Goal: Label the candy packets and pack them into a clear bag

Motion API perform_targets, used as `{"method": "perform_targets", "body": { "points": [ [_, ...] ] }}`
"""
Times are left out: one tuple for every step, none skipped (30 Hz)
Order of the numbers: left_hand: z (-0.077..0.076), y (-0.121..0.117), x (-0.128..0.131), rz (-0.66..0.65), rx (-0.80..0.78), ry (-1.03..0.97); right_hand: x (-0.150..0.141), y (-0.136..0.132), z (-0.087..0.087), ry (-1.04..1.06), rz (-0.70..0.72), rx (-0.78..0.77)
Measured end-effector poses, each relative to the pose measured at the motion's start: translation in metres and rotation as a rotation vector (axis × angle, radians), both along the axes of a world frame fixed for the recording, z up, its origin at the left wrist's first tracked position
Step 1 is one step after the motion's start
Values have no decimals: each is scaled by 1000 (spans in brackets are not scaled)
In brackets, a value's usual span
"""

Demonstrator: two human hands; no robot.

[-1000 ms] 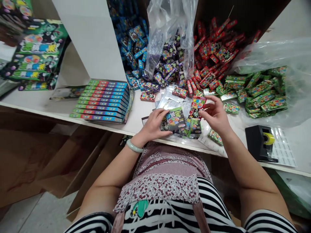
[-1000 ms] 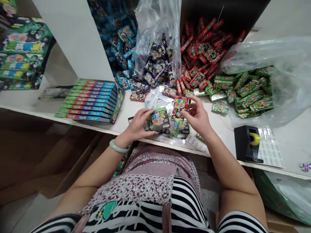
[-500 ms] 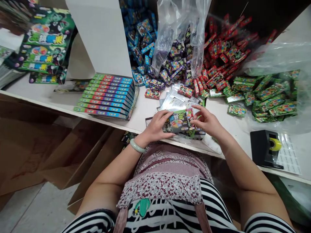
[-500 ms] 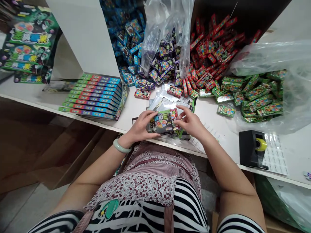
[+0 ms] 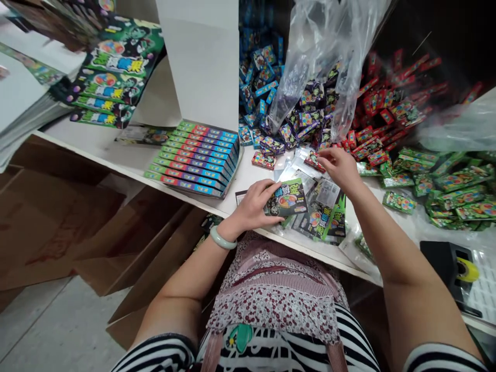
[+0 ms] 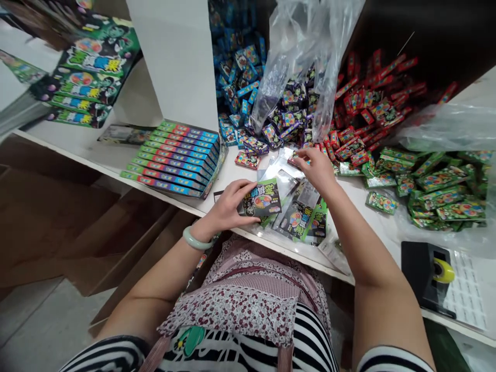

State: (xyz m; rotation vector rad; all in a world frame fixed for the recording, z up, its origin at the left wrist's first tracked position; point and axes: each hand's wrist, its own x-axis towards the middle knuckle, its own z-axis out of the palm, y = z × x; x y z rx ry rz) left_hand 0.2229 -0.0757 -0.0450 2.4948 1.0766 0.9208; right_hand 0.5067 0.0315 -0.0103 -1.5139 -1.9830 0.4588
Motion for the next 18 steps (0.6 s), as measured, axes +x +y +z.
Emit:
{"method": "perform_targets", "body": {
  "points": [
    [1, 0, -2, -6, 2, -4, -8, 22, 2, -125, 4, 53],
    [1, -1, -4, -10, 2, -10, -17, 43, 4, -248, 6, 107],
    [2, -2, -5, -12, 3, -16, -25, 62, 7, -362, 4, 142],
    [2, -2, -6, -12, 5, -23, -33, 79, 9, -464, 3, 163],
    [2, -3, -7, -9, 7, -28, -39, 93, 11, -550, 5, 165],
    [2, -3, -9, -5, 8, -32, -43, 105, 13, -617, 16, 155],
    [2, -2, -11, 1, 9, -36, -46, 113, 15, -661, 31, 143],
    [2, -2, -13, 8, 7, -39, -47, 119, 17, -676, 47, 133],
    [1, -1, -16, 14, 3, -42, -46, 121, 18, -656, 55, 123],
    [0, 1, -19, 21, -1, -46, -44, 119, 19, -593, 46, 108],
    [-1, 2, -22, 28, -1, -51, -41, 114, 20, -486, 24, 78],
    [-3, 4, -24, 37, 2, -58, -38, 105, 21, -342, -1, 22],
    [-5, 6, -26, 51, 10, -65, -34, 93, 21, -173, -20, -58],
    [-7, 8, -27, 70, 19, -72, -31, 78, 20, 3, -26, -155],
    [-9, 10, -27, 94, 27, -77, -27, 61, 20, 172, -23, -256],
    [-11, 11, -27, 119, 31, -78, -23, 44, 19, 319, -14, -344],
    [-12, 13, -26, 140, 30, -76, -20, 26, 19, 439, -8, -406],
    [-13, 14, -25, 152, 28, -73, -17, 10, 18, 527, -8, -439]
  ]
}}
